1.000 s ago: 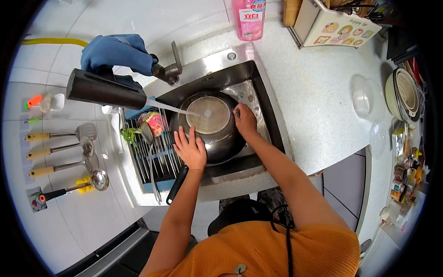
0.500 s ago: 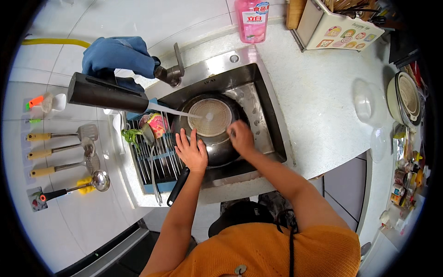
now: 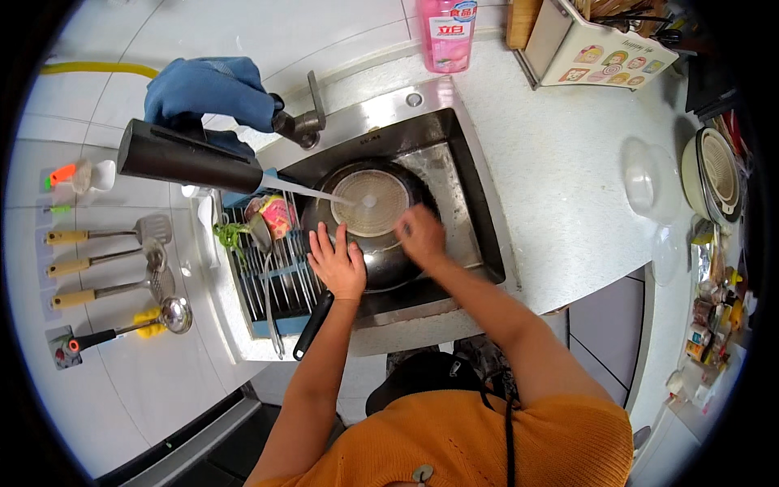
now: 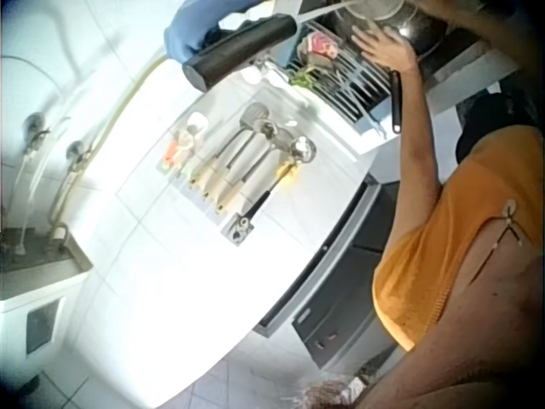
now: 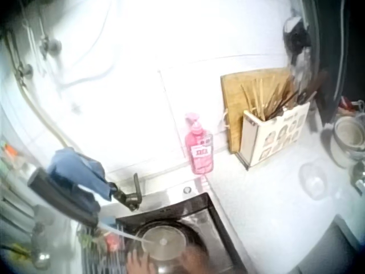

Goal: The person rinses a pan under running water, then turns it over and scrubs the bottom with a scouring pad before rinsing it again.

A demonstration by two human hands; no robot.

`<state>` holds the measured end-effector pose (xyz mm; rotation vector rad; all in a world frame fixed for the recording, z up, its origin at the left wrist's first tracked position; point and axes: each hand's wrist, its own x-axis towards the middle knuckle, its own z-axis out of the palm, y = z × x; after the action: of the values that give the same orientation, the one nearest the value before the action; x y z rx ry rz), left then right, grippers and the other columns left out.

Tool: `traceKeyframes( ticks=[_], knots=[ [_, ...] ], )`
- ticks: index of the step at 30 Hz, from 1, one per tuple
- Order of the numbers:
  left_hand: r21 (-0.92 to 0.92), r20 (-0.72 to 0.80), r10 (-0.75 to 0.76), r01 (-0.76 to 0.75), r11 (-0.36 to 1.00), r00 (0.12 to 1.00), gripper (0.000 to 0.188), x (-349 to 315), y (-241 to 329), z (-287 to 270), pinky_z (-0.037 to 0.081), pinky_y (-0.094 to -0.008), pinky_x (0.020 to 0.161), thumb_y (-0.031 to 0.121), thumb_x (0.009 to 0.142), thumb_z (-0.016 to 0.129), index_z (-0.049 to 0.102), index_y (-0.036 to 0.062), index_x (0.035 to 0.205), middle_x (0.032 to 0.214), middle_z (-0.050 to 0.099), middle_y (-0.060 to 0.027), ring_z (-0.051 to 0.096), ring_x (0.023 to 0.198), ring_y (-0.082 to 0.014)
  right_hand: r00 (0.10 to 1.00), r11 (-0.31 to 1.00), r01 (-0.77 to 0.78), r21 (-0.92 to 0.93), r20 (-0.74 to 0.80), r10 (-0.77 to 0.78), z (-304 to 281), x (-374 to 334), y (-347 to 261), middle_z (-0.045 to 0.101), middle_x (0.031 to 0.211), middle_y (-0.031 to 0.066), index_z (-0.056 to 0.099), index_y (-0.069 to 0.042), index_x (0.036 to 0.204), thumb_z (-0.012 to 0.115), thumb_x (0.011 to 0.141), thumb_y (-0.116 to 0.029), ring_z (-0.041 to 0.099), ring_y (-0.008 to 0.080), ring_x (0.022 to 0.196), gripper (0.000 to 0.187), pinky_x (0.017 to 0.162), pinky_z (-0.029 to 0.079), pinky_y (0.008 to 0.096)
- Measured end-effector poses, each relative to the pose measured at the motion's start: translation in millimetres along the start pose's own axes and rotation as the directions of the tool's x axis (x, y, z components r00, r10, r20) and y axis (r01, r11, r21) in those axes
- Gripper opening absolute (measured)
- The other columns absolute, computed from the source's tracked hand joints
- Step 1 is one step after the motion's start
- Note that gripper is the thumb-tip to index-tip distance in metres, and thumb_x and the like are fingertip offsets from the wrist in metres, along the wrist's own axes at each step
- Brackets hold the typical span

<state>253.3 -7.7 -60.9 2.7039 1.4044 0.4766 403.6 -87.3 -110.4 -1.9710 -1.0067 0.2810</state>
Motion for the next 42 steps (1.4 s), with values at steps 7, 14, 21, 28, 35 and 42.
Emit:
traceKeyframes(
  ticks=[7, 14, 21, 28, 35, 42],
  knots=[
    [0.015, 0.003, 0.003, -0.003, 1.0, 1.0, 0.04, -3.4, 2.4, 0.9, 0.025, -0.0576, 0.096, 0.028, 0.083, 0.046, 0.05, 0.0207, 0.123, 0.138, 0.034, -0.0121, 0.027, 0.129, -0.0354, 0.989, 0.994, -0.112, 0.017, -0.099, 0.113, 0.8, 24.5, 19.6, 0.053, 0.081, 0.0095, 0.053, -0.011, 0.079, 0.061, 0.078, -0.023, 0.054, 0.0312, 0.078, 0.014, 0.064, 0.043, 0.0424],
    [0.001, 0.004, 0.011, -0.011, 1.0, 1.0, 0.041, -3.2, 2.1, -1.1, 0.024, -0.0576, 0.095, 0.029, 0.083, 0.046, 0.05, 0.0208, 0.123, 0.138, 0.034, -0.013, 0.027, 0.129, -0.0357, 0.998, 0.993, 0.056, 0.1, -0.03, -0.053, -9.6, 20.9, 21.9, 0.051, 0.079, 0.0092, 0.053, -0.009, 0.075, 0.061, 0.076, -0.017, 0.053, 0.0295, 0.077, 0.011, 0.064, 0.043, 0.0409],
    [0.013, 0.002, 0.01, -0.01, 1.0, 1.0, 0.042, -2.4, -1.3, 0.2, 0.024, -0.0571, 0.096, 0.031, 0.084, 0.045, 0.05, 0.0214, 0.124, 0.139, 0.034, -0.0127, 0.027, 0.129, -0.0354, 0.962, 0.956, 0.236, 0.174, 0.095, -0.255, -17.6, 5.7, 1.8, 0.05, 0.078, 0.0101, 0.053, -0.008, 0.075, 0.06, 0.075, -0.016, 0.051, 0.0309, 0.078, 0.011, 0.065, 0.041, 0.0412],
    [0.011, 0.013, -0.004, 0.004, 1.0, 1.0, 0.042, -0.6, 2.5, -2.1, 0.024, -0.0569, 0.097, 0.03, 0.083, 0.047, 0.05, 0.0217, 0.124, 0.139, 0.033, -0.0122, 0.026, 0.129, -0.0352, 0.926, 0.947, 0.24, 0.212, 0.243, -0.289, -26.5, 26.6, 23.4, 0.052, 0.083, 0.0078, 0.055, -0.012, 0.079, 0.059, 0.077, -0.017, 0.051, 0.0288, 0.084, 0.007, 0.07, 0.04, 0.0398],
    [0.004, 0.008, 0.001, -0.001, 1.0, 1.0, 0.041, -1.6, 0.5, -1.3, 0.023, -0.0574, 0.097, 0.028, 0.084, 0.045, 0.05, 0.021, 0.124, 0.139, 0.033, -0.0119, 0.025, 0.13, -0.035, 0.829, 0.935, 0.331, 0.13, 0.433, -0.354, -38.3, 45.8, 23.5, 0.054, 0.088, 0.0059, 0.057, -0.013, 0.084, 0.062, 0.077, -0.021, 0.052, 0.0283, 0.088, 0.012, 0.073, 0.041, 0.0401],
    [-0.016, 0.017, 0.002, -0.002, 1.0, 1.0, 0.043, -2.9, 1.2, -0.2, 0.021, -0.0568, 0.098, 0.025, 0.086, 0.039, 0.045, 0.0161, 0.128, 0.141, 0.031, -0.0116, 0.024, 0.131, -0.0336, 0.801, 0.882, 0.413, 0.226, 0.371, -0.47, -19.9, 44.4, -0.8, 0.055, 0.09, 0.0071, 0.056, -0.012, 0.084, 0.062, 0.076, -0.018, 0.051, 0.0307, 0.088, 0.011, 0.076, 0.041, 0.0397]
  ],
)
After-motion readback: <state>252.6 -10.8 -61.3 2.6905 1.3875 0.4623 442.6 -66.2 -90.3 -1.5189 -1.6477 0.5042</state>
